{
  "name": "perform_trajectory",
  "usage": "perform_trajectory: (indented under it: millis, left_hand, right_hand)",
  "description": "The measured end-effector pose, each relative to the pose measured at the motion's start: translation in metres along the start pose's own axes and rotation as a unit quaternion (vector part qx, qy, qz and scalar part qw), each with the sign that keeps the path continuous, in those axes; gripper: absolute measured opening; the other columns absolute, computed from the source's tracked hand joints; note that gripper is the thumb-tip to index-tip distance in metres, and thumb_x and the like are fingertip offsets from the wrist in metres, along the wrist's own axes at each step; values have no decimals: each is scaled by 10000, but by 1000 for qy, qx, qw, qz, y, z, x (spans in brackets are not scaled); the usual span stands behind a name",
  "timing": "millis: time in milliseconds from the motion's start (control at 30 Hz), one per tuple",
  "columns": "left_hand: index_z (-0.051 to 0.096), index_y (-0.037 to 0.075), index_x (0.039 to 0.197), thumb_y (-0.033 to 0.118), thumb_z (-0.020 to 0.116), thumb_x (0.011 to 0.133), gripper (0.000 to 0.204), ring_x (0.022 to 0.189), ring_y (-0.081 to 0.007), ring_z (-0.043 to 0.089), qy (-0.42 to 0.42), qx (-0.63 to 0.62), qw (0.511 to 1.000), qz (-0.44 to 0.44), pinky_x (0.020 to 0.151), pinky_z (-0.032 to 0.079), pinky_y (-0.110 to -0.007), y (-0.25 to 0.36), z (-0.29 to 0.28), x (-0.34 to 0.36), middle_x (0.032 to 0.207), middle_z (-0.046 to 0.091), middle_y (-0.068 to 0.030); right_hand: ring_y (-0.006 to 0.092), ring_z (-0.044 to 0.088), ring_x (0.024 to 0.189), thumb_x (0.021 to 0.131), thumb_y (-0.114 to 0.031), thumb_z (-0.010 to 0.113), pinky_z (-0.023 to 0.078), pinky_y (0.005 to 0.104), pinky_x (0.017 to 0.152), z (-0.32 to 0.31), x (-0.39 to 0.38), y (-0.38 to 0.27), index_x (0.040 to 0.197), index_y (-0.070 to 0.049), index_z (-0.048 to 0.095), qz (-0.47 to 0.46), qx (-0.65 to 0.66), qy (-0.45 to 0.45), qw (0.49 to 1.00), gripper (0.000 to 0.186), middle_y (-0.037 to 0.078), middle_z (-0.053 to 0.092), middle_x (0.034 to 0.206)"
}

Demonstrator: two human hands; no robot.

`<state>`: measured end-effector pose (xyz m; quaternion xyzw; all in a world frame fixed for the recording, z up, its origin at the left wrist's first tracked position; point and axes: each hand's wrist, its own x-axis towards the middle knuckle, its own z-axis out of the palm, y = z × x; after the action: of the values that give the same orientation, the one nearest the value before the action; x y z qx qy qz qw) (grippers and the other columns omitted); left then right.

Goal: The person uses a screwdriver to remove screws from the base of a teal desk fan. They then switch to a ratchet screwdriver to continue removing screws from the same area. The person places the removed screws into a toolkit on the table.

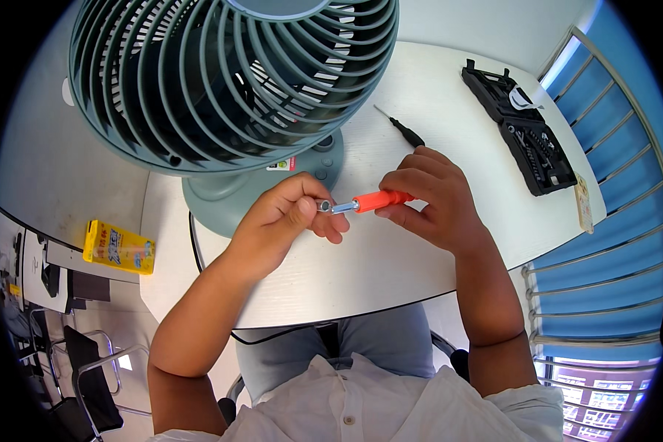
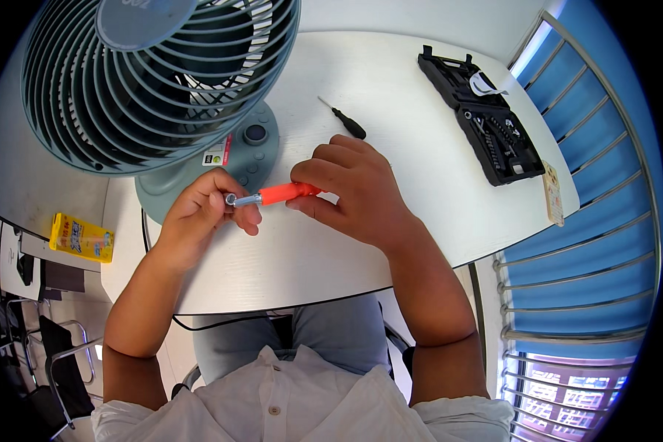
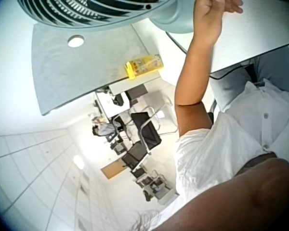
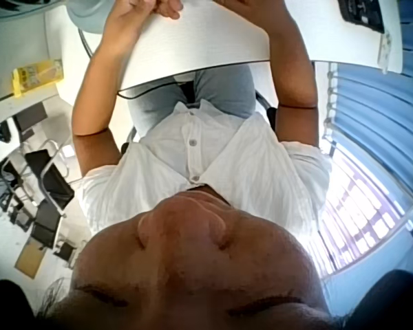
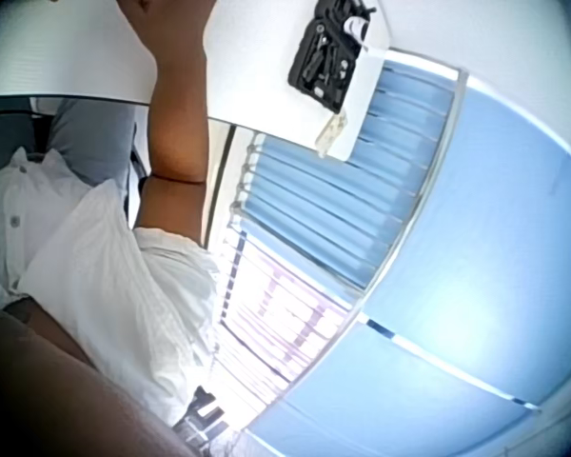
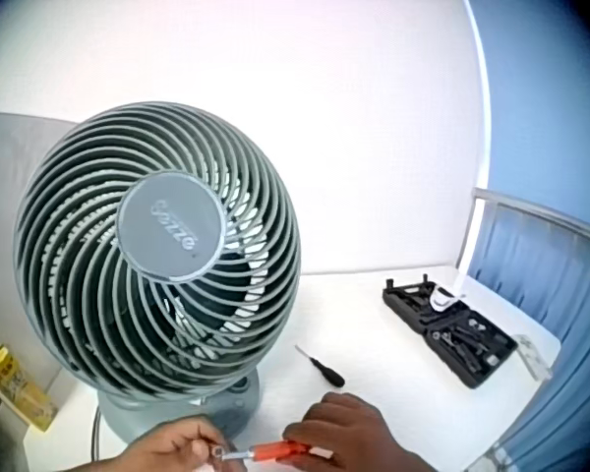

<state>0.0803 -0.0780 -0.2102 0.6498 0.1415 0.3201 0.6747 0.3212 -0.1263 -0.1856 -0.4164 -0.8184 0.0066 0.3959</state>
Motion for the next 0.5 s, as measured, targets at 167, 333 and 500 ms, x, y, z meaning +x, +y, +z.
perform_trajectory:
  millis: [167,333,500]
  left_hand:
    - [512,22,971,496,416,958,483,774,-203,628,43,42,998,-11,753,514,-347,5,5,1,869,622,-119]
    - [517,19,948,492,403,964,488,776,-205,626,45,35,998,-13,750,514,-346,5,5,1,867,618,-121]
    - [518,19,924,491,420,959,483,777,-202,623,41,54,998,-19,756,506,-338,4,5,1,863,615,-117]
  right_hand:
    - [187,501,631,713,-225,755,397,325,568,-1,-1,0,815,-109,640,-1,2,2,1000,192,7,543,659]
    - [187,505,626,724,-234,748,400,326,572,0,-1,0,816,-109,641,-5,7,2,1000,190,5,544,652]
    - [189,509,630,726,-234,746,402,328,577,0,-1,0,818,-110,642,-2,3,-6,1000,186,6,545,656]
